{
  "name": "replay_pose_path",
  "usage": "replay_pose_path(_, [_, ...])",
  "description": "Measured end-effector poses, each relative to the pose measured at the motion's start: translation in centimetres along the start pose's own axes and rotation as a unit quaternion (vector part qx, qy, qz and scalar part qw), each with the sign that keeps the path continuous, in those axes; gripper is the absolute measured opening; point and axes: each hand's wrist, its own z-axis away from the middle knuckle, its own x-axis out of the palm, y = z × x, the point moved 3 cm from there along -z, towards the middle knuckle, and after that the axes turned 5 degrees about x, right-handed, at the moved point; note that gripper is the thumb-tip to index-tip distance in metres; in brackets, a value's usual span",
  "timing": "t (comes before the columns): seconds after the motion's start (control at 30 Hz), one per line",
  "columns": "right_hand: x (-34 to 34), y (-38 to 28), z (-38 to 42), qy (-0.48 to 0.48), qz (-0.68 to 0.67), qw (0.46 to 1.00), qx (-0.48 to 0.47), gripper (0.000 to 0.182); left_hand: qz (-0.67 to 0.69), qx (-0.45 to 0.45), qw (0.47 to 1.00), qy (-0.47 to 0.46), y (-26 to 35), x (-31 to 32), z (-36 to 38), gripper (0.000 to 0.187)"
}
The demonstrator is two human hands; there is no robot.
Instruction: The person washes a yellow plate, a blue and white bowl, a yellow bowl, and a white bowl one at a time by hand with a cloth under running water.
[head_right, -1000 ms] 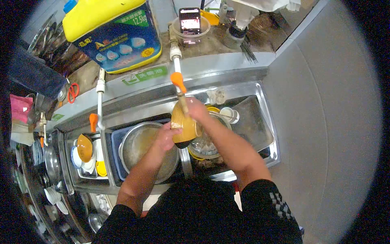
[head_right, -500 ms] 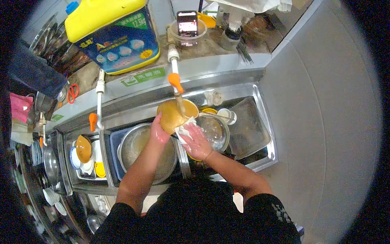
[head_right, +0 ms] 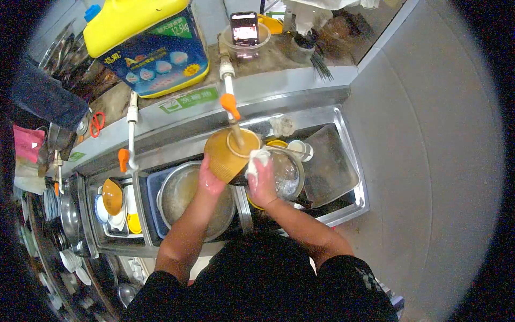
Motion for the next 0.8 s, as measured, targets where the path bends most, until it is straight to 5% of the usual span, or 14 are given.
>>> replay_pose_path(0.1, [-0.5,2.0,-1.7,0.040,-0.119,0.966,0.224,0.045,-0.003,0.003,1.000,-0.004,0.2,-1.0,0.4,0.047])
replay_pose_path(0.23, [-0.1,5.8,-6.4,-0.016,-0.377,0.880,0.287,0.046,-0.001,-0.070,0.998,-0.005,1.8,-2.4,1.0,0.045])
replay_pose_path(0.3, [-0.5,4.3,-8.6,-0.182,-0.500,0.763,0.366,0.043,-0.117,-0.089,0.983,-0.112,2.2,-1.9,1.3,0.046])
replay_pose_path(0.33, [-0.4,4.1,-9.1,-0.183,-0.500,0.763,0.367,0.043,-0.117,-0.089,0.983,-0.111,2.2,-1.8,1.1,0.046])
replay_pose_path(0.37, [-0.1,2.9,-9.8,-0.238,-0.383,0.863,0.229,0.041,-0.151,-0.116,0.977,-0.098,2.1,-1.4,0.9,0.047])
replay_pose_path(0.43, [1.5,0.4,-9.3,-0.257,-0.160,0.953,-0.005,0.040,-0.185,-0.144,0.968,-0.086,1.5,-1.9,0.8,0.047])
replay_pose_path(0.53, [2.3,-2.9,-7.7,-0.208,-0.028,0.966,-0.153,0.039,-0.243,-0.114,0.962,-0.046,0.7,-4.1,0.1,0.047])
replay_pose_path(0.6, [1.5,-4.4,-7.9,-0.192,0.007,0.958,-0.212,0.040,-0.160,-0.061,0.984,-0.054,0.8,-4.2,0.5,0.047])
replay_pose_path(0.67, [0.9,-3.1,-9.6,-0.194,0.006,0.977,0.093,0.035,-0.193,-0.094,0.975,-0.063,1.0,-3.0,1.1,0.047])
replay_pose_path(0.7, [2.3,0.6,-9.9,-0.206,-0.091,0.933,0.280,0.037,-0.228,-0.124,0.962,-0.079,1.1,-1.9,1.4,0.047])
replay_pose_path(0.77, [6.4,10.2,-9.0,-0.288,-0.293,0.855,0.317,0.042,-0.243,-0.099,0.961,-0.088,1.5,-0.7,2.2,0.046])
replay_pose_path(0.8, [5.6,9.2,-8.8,-0.287,-0.294,0.855,0.315,0.042,-0.256,-0.078,0.959,-0.097,1.6,-0.3,2.5,0.045])
